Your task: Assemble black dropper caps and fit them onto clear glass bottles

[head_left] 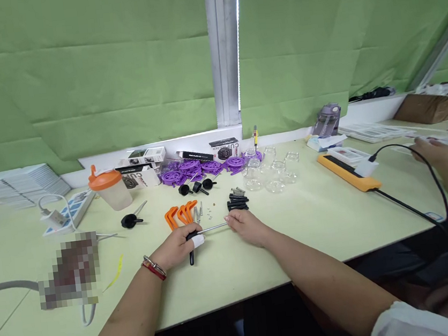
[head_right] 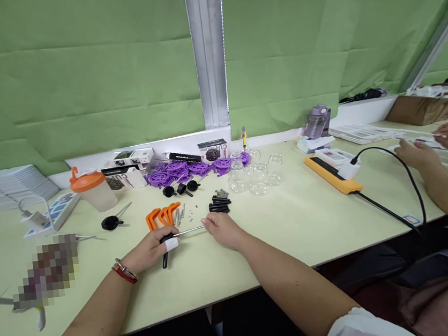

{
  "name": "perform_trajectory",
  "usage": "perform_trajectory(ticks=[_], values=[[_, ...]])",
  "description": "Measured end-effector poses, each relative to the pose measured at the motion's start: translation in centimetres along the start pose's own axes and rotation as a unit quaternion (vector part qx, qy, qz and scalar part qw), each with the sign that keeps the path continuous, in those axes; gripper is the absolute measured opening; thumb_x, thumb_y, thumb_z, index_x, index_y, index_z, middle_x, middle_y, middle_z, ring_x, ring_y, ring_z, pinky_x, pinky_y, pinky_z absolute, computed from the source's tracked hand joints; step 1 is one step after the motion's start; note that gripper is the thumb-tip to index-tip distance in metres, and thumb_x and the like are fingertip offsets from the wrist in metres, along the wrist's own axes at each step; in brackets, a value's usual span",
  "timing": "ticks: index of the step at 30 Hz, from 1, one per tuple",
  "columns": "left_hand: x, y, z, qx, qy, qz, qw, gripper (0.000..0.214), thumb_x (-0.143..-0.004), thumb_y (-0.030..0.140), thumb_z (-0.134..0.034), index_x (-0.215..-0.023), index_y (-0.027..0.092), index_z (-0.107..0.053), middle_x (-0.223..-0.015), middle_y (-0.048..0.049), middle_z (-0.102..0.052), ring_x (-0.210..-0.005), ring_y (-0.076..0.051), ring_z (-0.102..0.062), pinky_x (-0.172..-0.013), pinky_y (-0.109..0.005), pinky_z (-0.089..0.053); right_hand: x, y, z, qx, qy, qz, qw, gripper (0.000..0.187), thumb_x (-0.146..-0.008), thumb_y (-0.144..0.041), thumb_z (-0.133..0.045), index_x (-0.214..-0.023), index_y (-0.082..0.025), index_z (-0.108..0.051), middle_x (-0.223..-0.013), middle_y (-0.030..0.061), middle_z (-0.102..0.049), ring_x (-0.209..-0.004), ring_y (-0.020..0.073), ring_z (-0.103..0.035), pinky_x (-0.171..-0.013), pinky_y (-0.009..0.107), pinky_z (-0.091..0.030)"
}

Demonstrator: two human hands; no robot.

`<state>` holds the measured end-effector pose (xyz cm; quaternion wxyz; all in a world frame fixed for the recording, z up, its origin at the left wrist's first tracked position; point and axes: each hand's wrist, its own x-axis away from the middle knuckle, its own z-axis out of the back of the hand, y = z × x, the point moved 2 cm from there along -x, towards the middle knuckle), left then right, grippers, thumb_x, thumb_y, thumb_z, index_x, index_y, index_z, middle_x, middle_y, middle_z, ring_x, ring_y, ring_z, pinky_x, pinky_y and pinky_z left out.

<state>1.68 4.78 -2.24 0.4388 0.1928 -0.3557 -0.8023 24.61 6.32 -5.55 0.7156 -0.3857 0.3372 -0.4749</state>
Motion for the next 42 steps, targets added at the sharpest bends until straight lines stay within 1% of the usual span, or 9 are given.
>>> perform_trajectory(ticks=[4, 9, 14, 18, 28, 33, 36, 39, 42], values=[[-0.1, -0.2, 0.0, -0.003, 0.000, -0.003, 1.000, 0.033, -0.089, 0.047, -0.046, -0.095, 0.016, -0.058, -0.085, -0.0025, -0.056, -0.077, -0.016, -0.050, -0.071, -0.027, -0.042, 0.1, -0.3, 0.1, -0.002, -0.006, 0.005, 1.000, 0.037, -0.093, -0.041, -0.040, -0.064, -0.019, -0.046, -0.060, -0.0027, -0.044, -0.057, 0.0117, -0.038, -0.058, 0.026, -0.031], [-0.1, -0.1, 0.0, -0.005, 0.000, -0.005, 1.000, 0.033, -0.089, 0.045, -0.046, -0.094, 0.015, -0.059, -0.087, -0.0032, -0.057, -0.080, -0.017, -0.050, -0.072, -0.027, -0.042, 0.2, -0.7, 0.2, -0.072, -0.001, -0.013, 0.997, 0.028, -0.089, -0.036, -0.047, -0.069, -0.017, -0.053, -0.068, 0.0000, -0.053, -0.064, 0.0122, -0.044, -0.063, 0.026, -0.035], [-0.1, 0.0, 0.0, 0.005, -0.002, 0.001, 1.000, 0.033, -0.089, 0.046, -0.047, -0.094, 0.016, -0.058, -0.085, -0.0022, -0.055, -0.077, -0.016, -0.048, -0.069, -0.027, -0.040, 0.1, -0.3, 0.2, -0.167, -0.007, -0.023, 0.986, 0.017, -0.076, -0.032, -0.062, -0.082, -0.017, -0.057, -0.072, -0.0017, -0.053, -0.062, 0.0105, -0.043, -0.061, 0.025, -0.035], [-0.2, -0.1, 0.0, 0.008, -0.007, 0.001, 1.000, 0.033, -0.088, 0.047, -0.049, -0.093, 0.016, -0.058, -0.079, 0.0000, -0.050, -0.071, -0.014, -0.043, -0.066, -0.026, -0.039, -0.1, 0.3, 0.2, -0.162, 0.012, -0.024, 0.986, 0.017, -0.070, -0.030, -0.066, -0.075, -0.016, -0.059, -0.065, -0.0029, -0.051, -0.059, 0.0100, -0.042, -0.058, 0.025, -0.033], [-0.2, 0.1, 0.1, 0.008, -0.013, 0.010, 1.000, 0.033, -0.087, 0.048, -0.048, -0.093, 0.017, -0.058, -0.076, 0.0011, -0.047, -0.068, -0.014, -0.042, -0.064, -0.025, -0.037, -0.1, 0.2, 0.5, -0.094, 0.038, -0.043, 0.994, 0.016, -0.070, -0.031, -0.063, -0.070, -0.015, -0.064, -0.061, -0.0023, -0.051, -0.056, 0.0098, -0.039, -0.054, 0.025, -0.031], [-0.2, 0.1, 0.1, 0.001, -0.017, 0.010, 1.000, 0.033, -0.088, 0.048, -0.047, -0.094, 0.017, -0.057, -0.074, 0.0016, -0.045, -0.067, -0.013, -0.040, -0.063, -0.025, -0.037, 0.0, -0.3, 0.5, -0.066, 0.015, -0.038, 0.997, 0.020, -0.076, -0.033, -0.058, -0.063, -0.016, -0.058, -0.056, -0.0040, -0.045, -0.052, 0.0088, -0.034, -0.051, 0.024, -0.028], [-0.3, 0.1, 0.1, -0.008, -0.018, 0.002, 1.000, 0.033, -0.088, 0.048, -0.046, -0.093, 0.017, -0.057, -0.075, 0.0015, -0.046, -0.067, -0.013, -0.041, -0.063, -0.025, -0.037, 0.0, -0.5, 0.6, -0.073, 0.000, -0.033, 0.997, 0.025, -0.078, -0.035, -0.056, -0.062, -0.016, -0.056, -0.056, -0.0036, -0.046, -0.051, 0.0084, -0.034, -0.051, 0.024, -0.028], [-0.3, 0.1, 0.3, -0.010, -0.014, -0.007, 1.000, 0.033, -0.088, 0.048, -0.046, -0.093, 0.017, -0.057, -0.076, 0.0007, -0.047, -0.069, -0.014, -0.042, -0.065, -0.025, -0.038, 0.1, -0.4, 0.7, -0.110, -0.022, -0.046, 0.993, 0.028, -0.081, -0.041, -0.055, -0.068, -0.016, -0.059, -0.060, -0.0017, -0.052, -0.050, 0.0083, -0.037, -0.050, 0.024, -0.030], [-0.4, 0.2, 0.4, -0.002, -0.008, 0.000, 1.000, 0.034, -0.088, 0.048, -0.047, -0.092, 0.016, -0.057, -0.075, 0.0005, -0.046, -0.068, -0.013, -0.042, -0.064, -0.025, -0.037, 0.0, 0.0, 0.7, -0.187, -0.037, -0.065, 0.980, 0.028, -0.077, -0.044, -0.062, -0.086, -0.017, -0.059, -0.069, -0.0014, -0.056, -0.051, 0.0080, -0.040, -0.049, 0.023, -0.032]])
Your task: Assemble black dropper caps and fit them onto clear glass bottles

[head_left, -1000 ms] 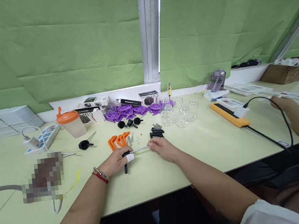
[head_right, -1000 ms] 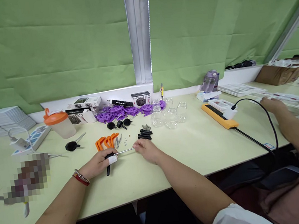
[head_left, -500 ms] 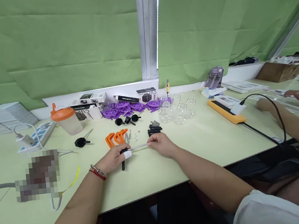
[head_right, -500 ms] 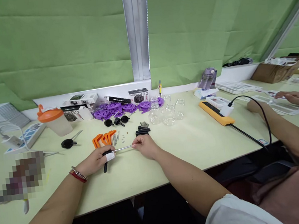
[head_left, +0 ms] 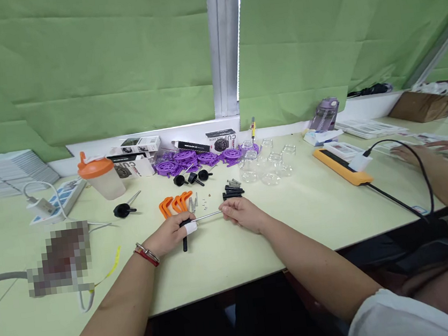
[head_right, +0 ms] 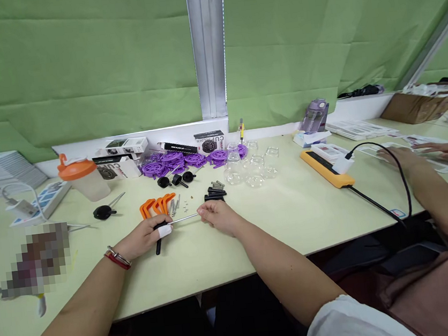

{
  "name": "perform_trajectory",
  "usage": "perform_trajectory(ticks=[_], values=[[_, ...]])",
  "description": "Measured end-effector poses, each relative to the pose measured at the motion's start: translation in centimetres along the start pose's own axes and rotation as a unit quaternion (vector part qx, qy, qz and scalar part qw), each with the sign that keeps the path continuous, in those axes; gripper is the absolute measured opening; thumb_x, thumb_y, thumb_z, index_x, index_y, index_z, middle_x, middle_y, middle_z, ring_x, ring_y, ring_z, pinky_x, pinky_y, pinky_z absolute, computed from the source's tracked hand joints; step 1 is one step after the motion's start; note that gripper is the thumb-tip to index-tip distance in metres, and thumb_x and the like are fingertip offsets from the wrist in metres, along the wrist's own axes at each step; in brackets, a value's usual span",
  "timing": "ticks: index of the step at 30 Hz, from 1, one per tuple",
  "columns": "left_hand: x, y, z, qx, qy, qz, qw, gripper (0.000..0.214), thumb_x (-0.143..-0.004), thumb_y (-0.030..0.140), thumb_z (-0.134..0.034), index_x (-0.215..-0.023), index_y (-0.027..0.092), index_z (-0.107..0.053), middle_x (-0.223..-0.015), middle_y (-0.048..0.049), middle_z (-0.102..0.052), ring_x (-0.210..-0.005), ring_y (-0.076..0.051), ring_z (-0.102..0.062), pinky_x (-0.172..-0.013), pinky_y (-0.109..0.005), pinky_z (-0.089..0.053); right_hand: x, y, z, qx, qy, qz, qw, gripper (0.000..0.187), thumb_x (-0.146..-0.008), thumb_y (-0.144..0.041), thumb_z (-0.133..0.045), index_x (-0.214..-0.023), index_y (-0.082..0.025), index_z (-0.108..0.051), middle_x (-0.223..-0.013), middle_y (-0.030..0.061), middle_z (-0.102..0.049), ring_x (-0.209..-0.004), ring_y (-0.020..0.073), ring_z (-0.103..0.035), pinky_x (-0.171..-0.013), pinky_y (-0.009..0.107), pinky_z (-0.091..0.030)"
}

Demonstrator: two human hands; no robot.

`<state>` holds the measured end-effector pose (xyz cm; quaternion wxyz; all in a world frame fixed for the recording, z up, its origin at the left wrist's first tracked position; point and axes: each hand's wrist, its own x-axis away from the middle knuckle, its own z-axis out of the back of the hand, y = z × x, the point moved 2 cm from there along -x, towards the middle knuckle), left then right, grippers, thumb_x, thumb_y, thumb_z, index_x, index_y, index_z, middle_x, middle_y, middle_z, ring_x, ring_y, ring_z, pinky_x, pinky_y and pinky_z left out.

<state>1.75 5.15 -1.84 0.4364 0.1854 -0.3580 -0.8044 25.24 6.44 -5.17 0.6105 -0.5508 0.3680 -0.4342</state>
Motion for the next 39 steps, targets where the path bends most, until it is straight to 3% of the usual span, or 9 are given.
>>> perform_trajectory(ticks=[2, 5, 11, 19, 23, 27, 32, 39], values=[[0.01, 0.01, 0.01, 0.005, 0.001, 0.006, 1.000, 0.034, -0.088, 0.048, -0.047, -0.092, 0.016, -0.057, -0.074, 0.0004, -0.046, -0.067, -0.013, -0.041, -0.063, -0.025, -0.037, -0.05, 0.10, 0.02, -0.041, 0.005, 0.008, 0.999, 0.031, -0.072, -0.040, -0.068, -0.091, -0.018, -0.057, -0.070, -0.0025, -0.055, -0.053, 0.0079, -0.042, -0.050, 0.022, -0.035], [0.03, 0.00, -0.02, 0.005, 0.001, 0.004, 1.000, 0.033, -0.088, 0.047, -0.047, -0.092, 0.016, -0.057, -0.075, -0.0003, -0.048, -0.068, -0.013, -0.042, -0.064, -0.025, -0.037, -0.11, 0.07, -0.10, -0.050, 0.015, 0.020, 0.998, 0.026, -0.069, -0.036, -0.071, -0.081, -0.018, -0.055, -0.067, -0.0031, -0.053, -0.055, 0.0079, -0.043, -0.052, 0.022, -0.037], [0.05, -0.12, -0.07, 0.000, -0.003, 0.008, 1.000, 0.033, -0.088, 0.047, -0.047, -0.093, 0.016, -0.058, -0.077, -0.0009, -0.049, -0.068, -0.014, -0.043, -0.065, -0.026, -0.038, -0.02, -0.24, -0.20, -0.008, 0.014, 0.011, 1.000, 0.022, -0.074, -0.036, -0.065, -0.072, -0.017, -0.054, -0.064, -0.0031, -0.052, -0.051, 0.0072, -0.041, -0.052, 0.023, -0.035], [0.06, -0.37, -0.18, -0.002, -0.002, 0.008, 1.000, 0.032, -0.088, 0.046, -0.048, -0.094, 0.017, -0.058, -0.079, -0.0010, -0.051, -0.071, -0.015, -0.045, -0.068, -0.026, -0.039, 0.16, -0.86, -0.47, 0.009, 0.006, -0.007, 1.000, 0.031, -0.079, -0.041, -0.058, -0.062, -0.016, -0.053, -0.058, -0.0024, -0.052, -0.049, 0.0075, -0.037, -0.052, 0.023, -0.032], [0.04, -0.42, -0.15, 0.001, -0.002, 0.008, 1.000, 0.031, -0.088, 0.045, -0.048, -0.094, 0.016, -0.058, -0.079, -0.0009, -0.050, -0.070, -0.014, -0.044, -0.068, -0.026, -0.038, 0.07, -0.63, -0.24, -0.014, 0.003, -0.020, 1.000, 0.032, -0.081, -0.045, -0.055, -0.070, -0.016, -0.056, -0.064, -0.0003, -0.055, -0.049, 0.0073, -0.039, -0.048, 0.023, -0.029], [0.02, -0.26, -0.06, 0.003, 0.000, -0.002, 1.000, 0.031, -0.088, 0.046, -0.048, -0.093, 0.017, -0.058, -0.076, -0.0005, -0.049, -0.068, -0.014, -0.043, -0.066, -0.025, -0.038, 0.13, -0.51, 0.04, -0.055, -0.014, -0.010, 0.998, 0.027, -0.072, -0.037, -0.068, -0.085, -0.018, -0.055, -0.067, -0.0038, -0.054, -0.050, 0.0062, -0.040, -0.046, 0.021, -0.028], [-0.02, -0.25, -0.06, 0.001, 0.001, -0.003, 1.000, 0.032, -0.088, 0.047, -0.048, -0.092, 0.017, -0.058, -0.077, -0.0008, -0.050, -0.068, -0.014, -0.044, -0.067, -0.026, -0.039, 0.29, -0.82, 0.05, -0.050, -0.014, -0.003, 0.999, 0.024, -0.067, -0.031, -0.071, -0.078, -0.017, -0.054, -0.062, -0.0059, -0.050, -0.051, 0.0061, -0.039, -0.048, 0.022, -0.029], [0.04, -0.04, -0.08, 0.009, 0.000, 0.004, 1.000, 0.032, -0.087, 0.047, -0.049, -0.092, 0.016, -0.058, -0.075, -0.0007, -0.049, -0.067, -0.013, -0.042, -0.064, -0.025, -0.038, 0.25, -0.80, -0.06, -0.033, -0.012, -0.018, 0.999, 0.027, -0.072, -0.040, -0.067, -0.072, -0.017, -0.054, -0.060, -0.0043, -0.050, -0.049, 0.0063, -0.037, -0.047, 0.021, -0.027]])
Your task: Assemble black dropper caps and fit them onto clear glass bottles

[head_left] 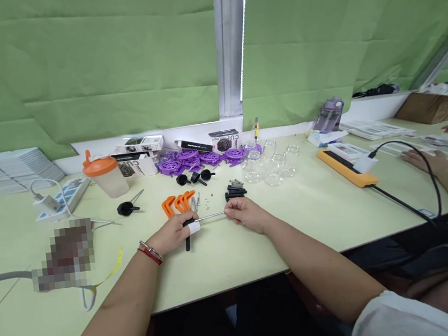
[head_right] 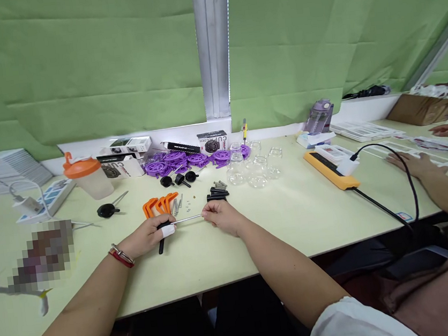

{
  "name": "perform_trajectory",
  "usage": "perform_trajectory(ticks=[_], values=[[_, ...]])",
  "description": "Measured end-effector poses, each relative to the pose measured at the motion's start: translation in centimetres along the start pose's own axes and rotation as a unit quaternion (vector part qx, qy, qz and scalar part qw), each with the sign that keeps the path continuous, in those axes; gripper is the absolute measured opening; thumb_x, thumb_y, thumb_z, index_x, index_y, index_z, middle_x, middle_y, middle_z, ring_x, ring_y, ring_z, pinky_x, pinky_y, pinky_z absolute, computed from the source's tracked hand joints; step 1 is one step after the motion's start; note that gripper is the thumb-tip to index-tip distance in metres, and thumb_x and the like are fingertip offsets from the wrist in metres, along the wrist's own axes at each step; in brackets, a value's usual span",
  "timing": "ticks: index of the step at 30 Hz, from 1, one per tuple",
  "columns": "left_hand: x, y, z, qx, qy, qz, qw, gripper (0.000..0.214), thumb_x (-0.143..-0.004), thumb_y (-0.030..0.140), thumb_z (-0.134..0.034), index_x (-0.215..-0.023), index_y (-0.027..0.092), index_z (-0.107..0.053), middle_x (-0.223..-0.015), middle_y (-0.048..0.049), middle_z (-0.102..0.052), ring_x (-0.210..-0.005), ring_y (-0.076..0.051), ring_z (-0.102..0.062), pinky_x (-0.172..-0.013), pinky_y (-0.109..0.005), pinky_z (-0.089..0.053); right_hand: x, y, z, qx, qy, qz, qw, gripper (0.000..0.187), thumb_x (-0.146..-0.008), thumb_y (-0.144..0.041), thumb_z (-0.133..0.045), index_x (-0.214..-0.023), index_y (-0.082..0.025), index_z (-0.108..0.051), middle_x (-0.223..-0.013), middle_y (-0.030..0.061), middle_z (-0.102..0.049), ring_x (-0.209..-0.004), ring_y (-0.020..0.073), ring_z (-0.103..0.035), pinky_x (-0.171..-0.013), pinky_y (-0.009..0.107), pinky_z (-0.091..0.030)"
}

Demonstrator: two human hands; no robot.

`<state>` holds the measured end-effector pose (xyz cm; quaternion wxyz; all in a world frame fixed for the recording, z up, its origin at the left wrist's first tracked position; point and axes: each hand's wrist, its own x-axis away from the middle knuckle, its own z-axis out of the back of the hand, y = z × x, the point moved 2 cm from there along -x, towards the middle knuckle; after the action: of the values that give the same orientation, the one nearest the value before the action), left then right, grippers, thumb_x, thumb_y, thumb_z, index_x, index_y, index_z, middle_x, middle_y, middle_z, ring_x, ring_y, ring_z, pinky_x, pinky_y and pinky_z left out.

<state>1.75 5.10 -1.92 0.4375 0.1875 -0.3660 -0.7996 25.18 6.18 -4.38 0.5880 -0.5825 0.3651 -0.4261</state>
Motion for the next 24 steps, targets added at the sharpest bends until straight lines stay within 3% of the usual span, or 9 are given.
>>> perform_trajectory(ticks=[8, 13, 16, 24], values=[[-0.02, -0.09, -0.02, 0.003, 0.006, -0.005, 1.000, 0.033, -0.087, 0.047, -0.049, -0.092, 0.016, -0.058, -0.077, -0.0016, -0.051, -0.069, -0.014, -0.044, -0.065, -0.025, -0.038, 0.24, -0.32, -0.06, 0.031, 0.003, -0.016, 0.999, 0.034, -0.077, -0.049, -0.062, -0.070, -0.017, -0.055, -0.054, -0.0044, -0.047, -0.048, 0.0070, -0.035, -0.047, 0.022, -0.029], [-0.03, -0.09, -0.08, 0.008, 0.005, 0.005, 1.000, 0.032, -0.087, 0.047, -0.049, -0.092, 0.017, -0.058, -0.077, -0.0012, -0.051, -0.068, -0.013, -0.043, -0.065, -0.025, -0.038, -0.02, 0.12, -0.04, 0.001, -0.003, 0.026, 1.000, 0.030, -0.067, -0.038, -0.072, -0.080, -0.018, -0.054, -0.067, -0.0041, -0.051, -0.054, 0.0074, -0.041, -0.051, 0.022, -0.032], [-0.01, 0.00, -0.10, 0.011, 0.004, 0.006, 1.000, 0.031, -0.087, 0.045, -0.049, -0.092, 0.016, -0.059, -0.078, -0.0017, -0.051, -0.070, -0.014, -0.044, -0.065, -0.025, -0.038, -0.13, 0.29, 0.00, -0.001, -0.013, 0.040, 0.999, 0.026, -0.068, -0.034, -0.071, -0.078, -0.018, -0.053, -0.064, -0.0052, -0.049, -0.053, 0.0068, -0.039, -0.051, 0.022, -0.031], [-0.08, -0.31, -0.17, 0.008, 0.007, 0.007, 1.000, 0.032, -0.087, 0.045, -0.048, -0.094, 0.016, -0.059, -0.081, -0.0028, -0.053, -0.072, -0.014, -0.045, -0.067, -0.026, -0.039, 0.03, 0.16, 0.02, 0.018, -0.005, 0.004, 1.000, 0.028, -0.074, -0.042, -0.065, -0.072, -0.017, -0.054, -0.062, -0.0034, -0.050, -0.050, 0.0065, -0.037, -0.047, 0.022, -0.025]])
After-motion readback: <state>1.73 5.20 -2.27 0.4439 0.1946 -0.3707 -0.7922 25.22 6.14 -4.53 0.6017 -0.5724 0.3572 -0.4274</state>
